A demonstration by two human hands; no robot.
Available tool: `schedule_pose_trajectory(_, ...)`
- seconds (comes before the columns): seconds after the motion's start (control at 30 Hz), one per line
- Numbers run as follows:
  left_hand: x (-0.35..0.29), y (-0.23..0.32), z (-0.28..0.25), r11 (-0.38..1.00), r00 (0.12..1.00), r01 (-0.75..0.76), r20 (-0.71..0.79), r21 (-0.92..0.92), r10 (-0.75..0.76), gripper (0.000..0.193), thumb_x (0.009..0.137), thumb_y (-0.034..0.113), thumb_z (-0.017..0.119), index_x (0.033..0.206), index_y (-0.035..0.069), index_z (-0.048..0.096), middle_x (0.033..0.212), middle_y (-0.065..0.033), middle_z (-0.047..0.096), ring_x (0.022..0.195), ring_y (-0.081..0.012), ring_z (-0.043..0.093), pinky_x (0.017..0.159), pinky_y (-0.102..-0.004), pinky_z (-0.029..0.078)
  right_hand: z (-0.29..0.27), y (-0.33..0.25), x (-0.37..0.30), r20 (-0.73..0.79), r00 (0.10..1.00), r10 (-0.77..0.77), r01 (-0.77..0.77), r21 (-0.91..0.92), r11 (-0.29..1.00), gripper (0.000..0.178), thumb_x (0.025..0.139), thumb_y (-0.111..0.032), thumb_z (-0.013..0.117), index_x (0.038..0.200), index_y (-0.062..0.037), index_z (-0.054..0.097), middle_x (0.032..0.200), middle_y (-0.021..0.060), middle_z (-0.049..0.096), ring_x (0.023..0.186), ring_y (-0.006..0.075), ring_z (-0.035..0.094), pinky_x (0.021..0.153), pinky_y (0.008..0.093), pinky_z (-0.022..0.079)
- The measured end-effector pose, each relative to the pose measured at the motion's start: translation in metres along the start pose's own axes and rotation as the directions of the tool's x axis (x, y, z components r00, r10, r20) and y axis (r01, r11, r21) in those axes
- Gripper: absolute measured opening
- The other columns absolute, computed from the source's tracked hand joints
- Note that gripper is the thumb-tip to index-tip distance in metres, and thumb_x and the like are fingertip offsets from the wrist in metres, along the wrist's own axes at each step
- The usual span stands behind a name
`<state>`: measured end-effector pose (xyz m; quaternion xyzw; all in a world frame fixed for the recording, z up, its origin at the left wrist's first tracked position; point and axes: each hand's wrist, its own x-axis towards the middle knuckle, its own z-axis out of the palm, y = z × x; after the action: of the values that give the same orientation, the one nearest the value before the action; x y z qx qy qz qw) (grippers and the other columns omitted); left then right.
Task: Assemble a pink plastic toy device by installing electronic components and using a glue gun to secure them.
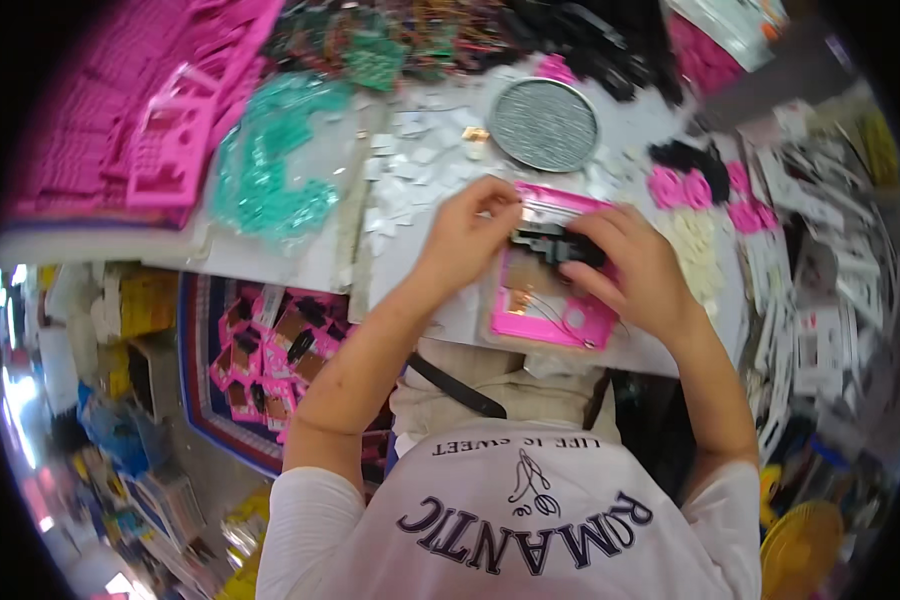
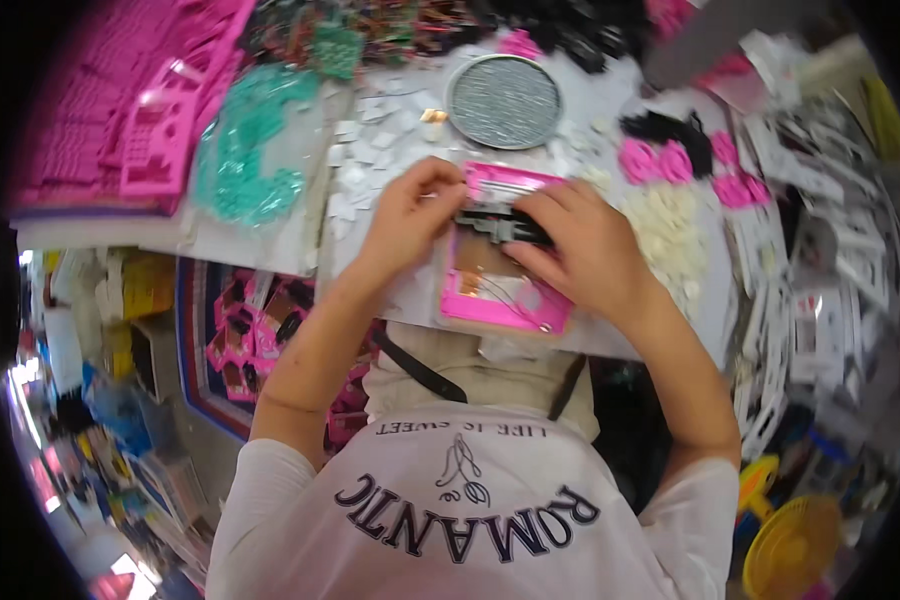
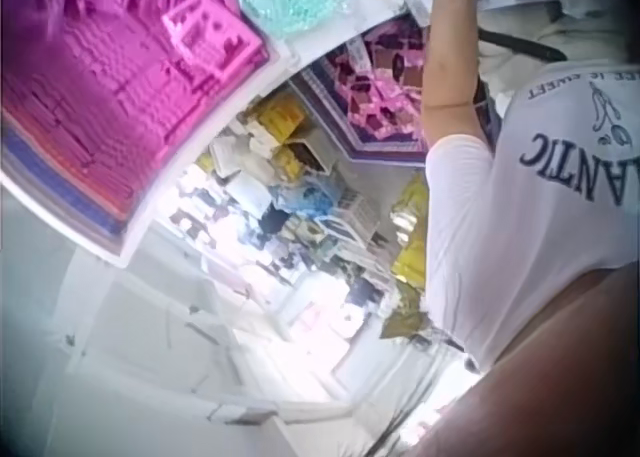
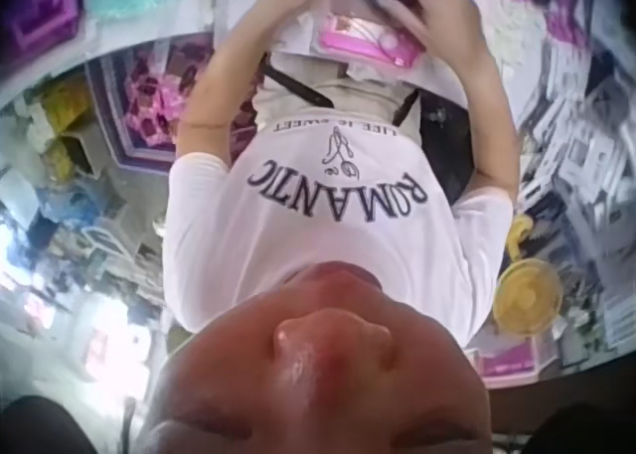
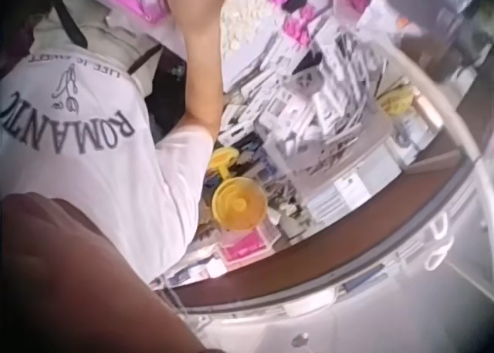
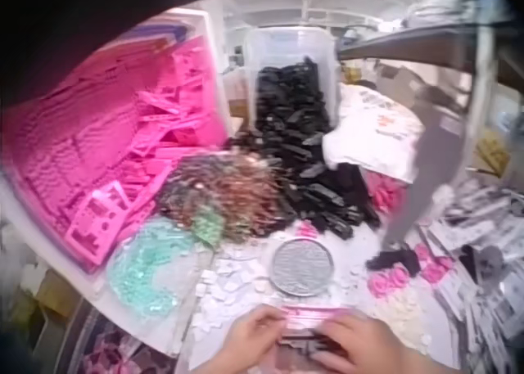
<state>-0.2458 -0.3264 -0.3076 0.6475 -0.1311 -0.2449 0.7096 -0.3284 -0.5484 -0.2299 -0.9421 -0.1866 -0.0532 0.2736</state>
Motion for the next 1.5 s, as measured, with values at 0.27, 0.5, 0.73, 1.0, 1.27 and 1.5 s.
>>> schedule_pose_trajectory(0.27, 0.019, -0.003, 0.013, 0.686, 0.789, -0.583, 0.102, 0.436, 0.606, 0.015, 0.077, 0.014, 0.070, 0.088, 0.005, 0.066, 0.090, -0.0108, 0.065, 0.088, -0.0308, 0.063, 0.077, -0.0397, 0.051, 0.010, 0.021, -0.027, 0.025, 0.999, -0.026, 0.021, 0.187, 0.982, 0.040, 0.076, -0.001, 0.074, 0.114, 0.0006, 0.064, 0.110, 0.0163, 0.064, 0.099, 0.0339, 0.063, 0.084, 0.0378, 0.052)
schedule_pose_trajectory(0.5, 0.029, -0.003, 0.027, 0.802, 0.838, -0.543, 0.107, 0.250, 0.535, 0.012, 0.075, 0.016, 0.070, 0.082, 0.007, 0.069, 0.076, -0.0084, 0.070, 0.070, -0.0255, 0.068, 0.066, -0.0370, 0.053, -0.009, 0.038, -0.033, 0.292, 0.910, 0.296, -0.405, 0.463, 0.789, 0.036, 0.096, -0.012, 0.063, 0.127, 0.0063, 0.059, 0.114, 0.0093, 0.066, 0.096, 0.0140, 0.063, 0.068, 0.0221, 0.050)
schedule_pose_trajectory(0.73, 0.030, -0.018, 0.018, 0.831, 0.881, -0.469, 0.093, 0.298, 0.463, 0.022, 0.073, 0.015, 0.073, 0.091, 0.002, 0.071, 0.084, -0.0142, 0.071, 0.076, -0.0228, 0.069, 0.071, -0.0362, 0.055, 0.015, 0.003, -0.035, 0.003, 0.981, 0.195, -0.191, 0.234, 0.953, 0.055, 0.085, -0.006, 0.077, 0.134, 0.0033, 0.056, 0.127, 0.0172, 0.062, 0.107, 0.0238, 0.064, 0.084, 0.0322, 0.054)
schedule_pose_trajectory(1.0, 0.024, 0.038, 0.017, 0.748, 0.878, -0.465, 0.354, 0.474, 0.322, 0.010, 0.082, 0.012, 0.075, 0.089, 0.005, 0.071, 0.078, -0.0071, 0.067, 0.070, -0.0190, 0.061, 0.064, -0.0322, 0.048, 0.015, 0.007, -0.038, -0.157, 0.987, 0.018, -0.027, -0.053, 0.998, 0.050, 0.075, -0.017, 0.082, 0.120, -0.0069, 0.064, 0.115, 0.0106, 0.064, 0.093, 0.0304, 0.063, 0.076, 0.0385, 0.055)
schedule_pose_trajectory(1.27, 0.032, 0.050, 0.000, 0.618, 0.773, -0.598, 0.570, 0.511, 0.277, 0.010, 0.079, 0.007, 0.075, 0.088, 0.009, 0.071, 0.083, -0.0039, 0.068, 0.080, -0.0247, 0.063, 0.074, -0.0373, 0.047, 0.022, 0.011, -0.042, -0.131, 0.989, 0.064, -0.065, 0.002, 0.998, 0.057, 0.070, -0.016, 0.084, 0.123, -0.0089, 0.063, 0.118, 0.0088, 0.065, 0.095, 0.0290, 0.063, 0.076, 0.0375, 0.055)
schedule_pose_trajectory(1.5, 0.039, 0.055, 0.004, 0.502, 0.703, -0.689, 0.650, 0.523, 0.287, 0.010, 0.079, 0.008, 0.075, 0.087, 0.010, 0.068, 0.081, -0.0034, 0.065, 0.082, -0.0265, 0.062, 0.075, -0.0400, 0.047, 0.019, 0.015, -0.036, -0.090, 0.995, 0.046, -0.044, 0.020, 0.999, 0.058, 0.070, -0.014, 0.083, 0.124, -0.0089, 0.062, 0.118, 0.0094, 0.064, 0.094, 0.0297, 0.062, 0.075, 0.0377, 0.055)
